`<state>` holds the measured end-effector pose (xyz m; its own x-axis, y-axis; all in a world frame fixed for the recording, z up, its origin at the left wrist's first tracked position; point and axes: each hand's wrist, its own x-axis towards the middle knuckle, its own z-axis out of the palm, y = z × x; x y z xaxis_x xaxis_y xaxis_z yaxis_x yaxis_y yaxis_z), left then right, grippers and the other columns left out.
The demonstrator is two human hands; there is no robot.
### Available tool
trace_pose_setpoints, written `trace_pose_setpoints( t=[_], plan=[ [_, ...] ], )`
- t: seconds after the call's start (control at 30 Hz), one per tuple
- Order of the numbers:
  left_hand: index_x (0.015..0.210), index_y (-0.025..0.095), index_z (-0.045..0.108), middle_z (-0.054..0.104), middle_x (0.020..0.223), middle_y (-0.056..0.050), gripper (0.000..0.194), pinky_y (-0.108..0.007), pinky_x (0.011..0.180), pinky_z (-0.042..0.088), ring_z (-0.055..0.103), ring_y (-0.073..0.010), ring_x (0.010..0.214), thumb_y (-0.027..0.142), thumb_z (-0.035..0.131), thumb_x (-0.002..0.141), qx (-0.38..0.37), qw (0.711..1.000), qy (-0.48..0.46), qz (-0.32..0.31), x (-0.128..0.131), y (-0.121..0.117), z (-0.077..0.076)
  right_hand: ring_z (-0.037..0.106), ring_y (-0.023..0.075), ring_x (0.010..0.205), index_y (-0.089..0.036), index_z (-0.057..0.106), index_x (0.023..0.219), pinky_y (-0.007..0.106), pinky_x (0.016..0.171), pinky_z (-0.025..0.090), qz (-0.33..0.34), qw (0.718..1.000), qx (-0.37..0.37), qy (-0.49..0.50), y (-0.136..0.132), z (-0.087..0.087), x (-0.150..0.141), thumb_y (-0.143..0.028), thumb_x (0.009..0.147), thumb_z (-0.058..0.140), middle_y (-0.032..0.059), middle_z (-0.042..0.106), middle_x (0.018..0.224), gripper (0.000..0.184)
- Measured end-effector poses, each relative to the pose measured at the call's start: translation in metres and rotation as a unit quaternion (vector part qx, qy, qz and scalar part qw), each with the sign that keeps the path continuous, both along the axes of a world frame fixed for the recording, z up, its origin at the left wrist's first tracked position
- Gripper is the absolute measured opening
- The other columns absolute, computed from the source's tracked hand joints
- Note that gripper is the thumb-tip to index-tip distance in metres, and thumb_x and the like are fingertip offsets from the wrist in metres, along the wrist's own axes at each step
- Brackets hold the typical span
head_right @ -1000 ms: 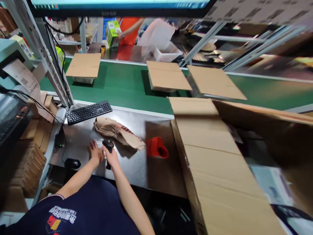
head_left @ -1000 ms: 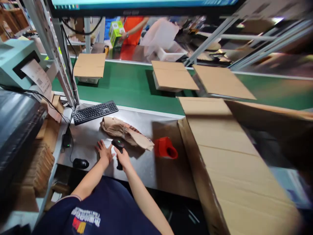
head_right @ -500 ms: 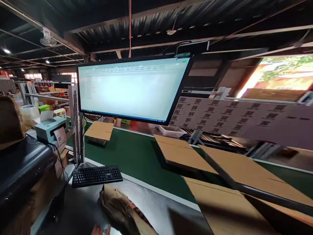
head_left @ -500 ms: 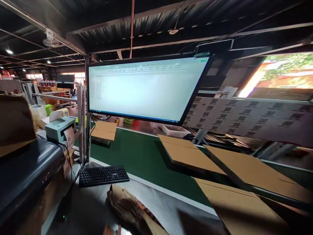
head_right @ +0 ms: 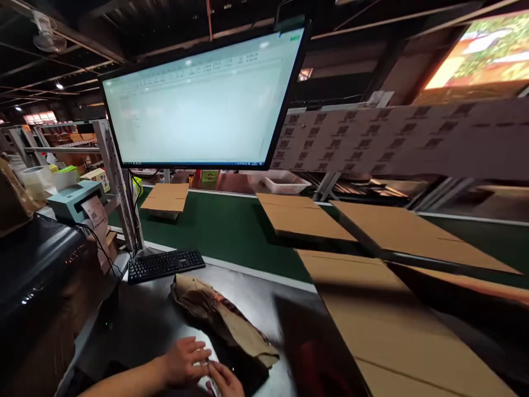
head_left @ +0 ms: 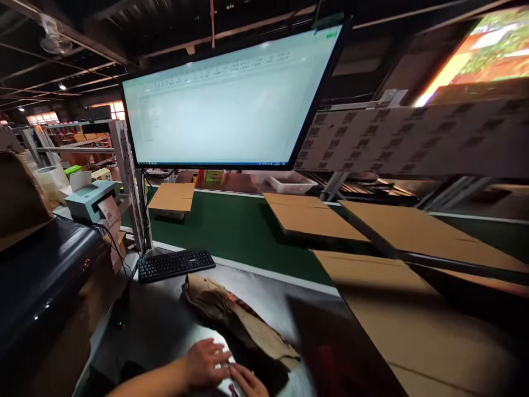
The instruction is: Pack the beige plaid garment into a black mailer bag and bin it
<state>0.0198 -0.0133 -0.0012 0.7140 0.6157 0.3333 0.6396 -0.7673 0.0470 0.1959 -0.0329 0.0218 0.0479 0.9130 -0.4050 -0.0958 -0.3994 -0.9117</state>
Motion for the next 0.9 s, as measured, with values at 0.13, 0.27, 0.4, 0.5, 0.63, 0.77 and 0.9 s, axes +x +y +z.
trace_pose_setpoints(
  t=[0.13,0.27,0.4,0.5,0.63,0.77,0.9],
  plan=[
    [0.137,0.023,0.067,0.061,0.148,-0.015,0.051,-0.047,0.109,0.054,0.061,-0.0304,0.132,0.026,0.069,0.085,-0.113,0.982,-0.071,0.131,-0.009,-0.025,0.024,0.067,0.0255,0.06,-0.025,0.075,0.071,0.042,0.06,0.06,-0.129,0.992,-0.002,-0.004,-0.032,0.016,0.03,-0.054,0.044,0.082,0.0056,0.071,0.07,0.04],
    [0.131,0.021,0.069,0.069,0.127,-0.011,0.038,-0.041,0.109,0.052,0.063,-0.0239,0.121,0.021,0.054,0.097,-0.199,0.932,-0.166,0.255,-0.005,0.004,0.068,0.066,0.0236,0.064,-0.019,0.076,0.08,0.04,0.064,0.059,-0.187,0.98,0.023,-0.056,-0.043,0.05,0.064,-0.056,0.049,0.081,0.007,0.073,0.079,0.048],
    [0.13,0.02,0.067,0.068,0.129,-0.011,0.033,-0.037,0.113,0.047,0.06,-0.0224,0.125,0.023,0.051,0.101,-0.222,0.911,-0.178,0.298,0.035,0.078,0.113,0.065,0.022,0.065,-0.015,0.078,0.092,0.039,0.065,0.058,-0.215,0.968,0.074,-0.107,-0.022,0.073,0.092,-0.06,0.059,0.079,0.0078,0.073,0.079,0.056],
    [0.134,0.014,0.064,0.065,0.136,-0.017,0.037,-0.039,0.111,0.048,0.058,-0.0281,0.132,0.027,0.054,0.101,-0.274,0.89,-0.058,0.359,0.065,0.124,0.129,0.066,0.0215,0.068,-0.014,0.077,0.101,0.037,0.066,0.057,-0.222,0.957,0.141,-0.123,0.02,0.089,0.098,-0.057,0.067,0.075,0.0101,0.075,0.087,0.055],
    [0.131,0.007,0.064,0.064,0.135,-0.025,0.046,-0.042,0.1,0.055,0.061,-0.037,0.128,0.028,0.071,0.09,-0.312,0.858,0.027,0.408,0.077,0.146,0.122,0.067,0.0203,0.066,-0.015,0.072,0.101,0.033,0.063,0.055,-0.163,0.966,0.152,-0.127,0.092,0.097,0.08,-0.047,0.073,0.068,0.0099,0.075,0.093,0.043],
    [0.134,0.013,0.062,0.066,0.134,-0.019,0.047,-0.038,0.101,0.053,0.065,-0.0312,0.123,0.033,0.069,0.092,-0.32,0.86,0.048,0.395,0.057,0.133,0.106,0.063,0.0176,0.06,-0.016,0.068,0.081,0.029,0.062,0.049,-0.053,0.98,0.091,-0.168,0.13,0.074,0.042,-0.026,0.07,0.062,0.0041,0.071,0.075,0.016],
    [0.125,0.013,0.066,0.07,0.126,-0.014,0.032,-0.034,0.103,0.052,0.067,-0.0265,0.117,0.03,0.06,0.099,-0.314,0.87,0.05,0.376,0.042,0.114,0.092,0.062,0.0206,0.072,-0.018,0.065,0.068,0.031,0.073,0.047,-0.018,0.974,0.087,-0.21,0.118,0.042,0.018,-0.017,0.065,0.064,0.0032,0.069,0.071,0.003]
  ],
)
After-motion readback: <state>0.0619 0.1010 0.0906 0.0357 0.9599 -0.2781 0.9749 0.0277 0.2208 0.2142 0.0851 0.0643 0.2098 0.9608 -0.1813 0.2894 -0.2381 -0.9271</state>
